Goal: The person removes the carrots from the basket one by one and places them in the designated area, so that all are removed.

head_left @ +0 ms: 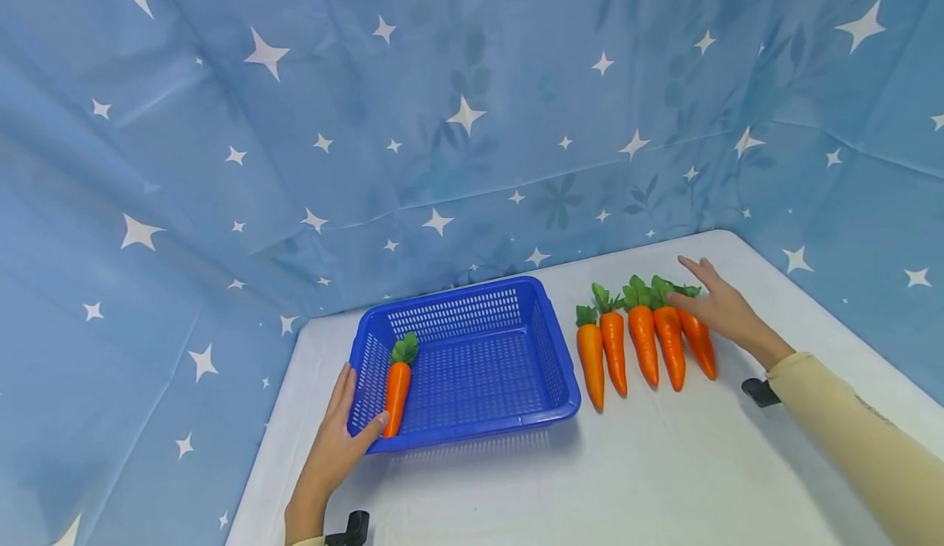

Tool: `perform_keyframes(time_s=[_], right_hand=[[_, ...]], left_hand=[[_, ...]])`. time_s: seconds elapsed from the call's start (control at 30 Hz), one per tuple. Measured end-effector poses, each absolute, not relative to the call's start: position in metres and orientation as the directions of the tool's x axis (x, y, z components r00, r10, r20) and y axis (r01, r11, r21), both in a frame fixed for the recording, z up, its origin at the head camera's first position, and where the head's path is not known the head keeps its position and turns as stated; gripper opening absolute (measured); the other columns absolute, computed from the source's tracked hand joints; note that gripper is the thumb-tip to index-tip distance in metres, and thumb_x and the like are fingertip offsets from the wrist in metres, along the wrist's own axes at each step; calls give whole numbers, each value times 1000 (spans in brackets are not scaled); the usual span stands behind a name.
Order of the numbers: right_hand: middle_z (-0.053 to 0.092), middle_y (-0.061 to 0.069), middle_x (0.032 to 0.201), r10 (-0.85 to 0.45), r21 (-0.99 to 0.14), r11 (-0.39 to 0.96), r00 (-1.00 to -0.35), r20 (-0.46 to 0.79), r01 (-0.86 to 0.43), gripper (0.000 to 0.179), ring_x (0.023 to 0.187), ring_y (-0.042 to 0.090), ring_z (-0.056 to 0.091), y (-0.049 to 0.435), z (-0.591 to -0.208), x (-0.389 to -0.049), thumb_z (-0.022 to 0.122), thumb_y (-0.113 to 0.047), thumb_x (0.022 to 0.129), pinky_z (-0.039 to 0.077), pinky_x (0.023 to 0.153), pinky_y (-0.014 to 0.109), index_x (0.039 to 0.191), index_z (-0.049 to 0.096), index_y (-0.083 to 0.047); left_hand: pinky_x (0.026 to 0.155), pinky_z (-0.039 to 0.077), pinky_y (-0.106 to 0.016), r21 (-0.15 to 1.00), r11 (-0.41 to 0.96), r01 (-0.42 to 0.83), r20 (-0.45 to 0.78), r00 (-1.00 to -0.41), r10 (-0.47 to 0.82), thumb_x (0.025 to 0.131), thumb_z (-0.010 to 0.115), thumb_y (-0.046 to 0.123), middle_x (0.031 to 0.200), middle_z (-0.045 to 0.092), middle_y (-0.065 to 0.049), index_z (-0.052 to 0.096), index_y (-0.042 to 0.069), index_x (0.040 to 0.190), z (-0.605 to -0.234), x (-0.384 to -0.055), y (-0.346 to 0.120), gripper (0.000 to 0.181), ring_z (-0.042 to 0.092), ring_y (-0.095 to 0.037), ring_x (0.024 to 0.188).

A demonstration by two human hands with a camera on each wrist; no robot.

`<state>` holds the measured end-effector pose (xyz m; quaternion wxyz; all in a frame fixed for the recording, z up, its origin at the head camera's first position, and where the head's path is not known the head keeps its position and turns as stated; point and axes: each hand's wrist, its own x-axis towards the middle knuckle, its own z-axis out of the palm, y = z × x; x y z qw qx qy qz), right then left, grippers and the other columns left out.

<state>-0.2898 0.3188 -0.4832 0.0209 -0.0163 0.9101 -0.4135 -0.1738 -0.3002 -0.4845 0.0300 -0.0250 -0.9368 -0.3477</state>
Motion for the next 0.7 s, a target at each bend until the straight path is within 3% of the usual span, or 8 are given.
perform_keyframes(time_s=[0.23, 0.43, 0.7], right_hand=[[-9, 31, 174, -66, -768, 636, -997, 37, -70, 83, 153, 66, 7, 289, -462, -305, 53, -44, 111, 18, 111, 85, 172, 10, -8], [5, 28, 176, -109, -856, 499, -990, 91, -134, 79, 156, 59, 12, 253, -447, -312, 51, -42, 112, 20, 120, 74, 172, 14, -7], [12, 20, 177, -197, -932, 312, -973, 123, -182, 73, 162, 43, 12, 213, -429, -318, 50, -36, 114, 20, 125, 65, 172, 18, -8]], left_hand=[[115, 24, -73, 658, 750, 62, 63, -998, 27, 99, 67, 48, 179, 2, -16, 11, 4, 172, -484, -173, -301, 102, 14, -49, 160], [115, 23, -73, 656, 752, 58, 63, -998, 23, 99, 67, 48, 179, 2, -15, 11, 4, 172, -485, -173, -302, 102, 13, -49, 160], [116, 23, -73, 660, 749, 63, 63, -998, 29, 98, 68, 47, 179, 2, -16, 12, 3, 171, -484, -173, -301, 102, 13, -49, 160]])
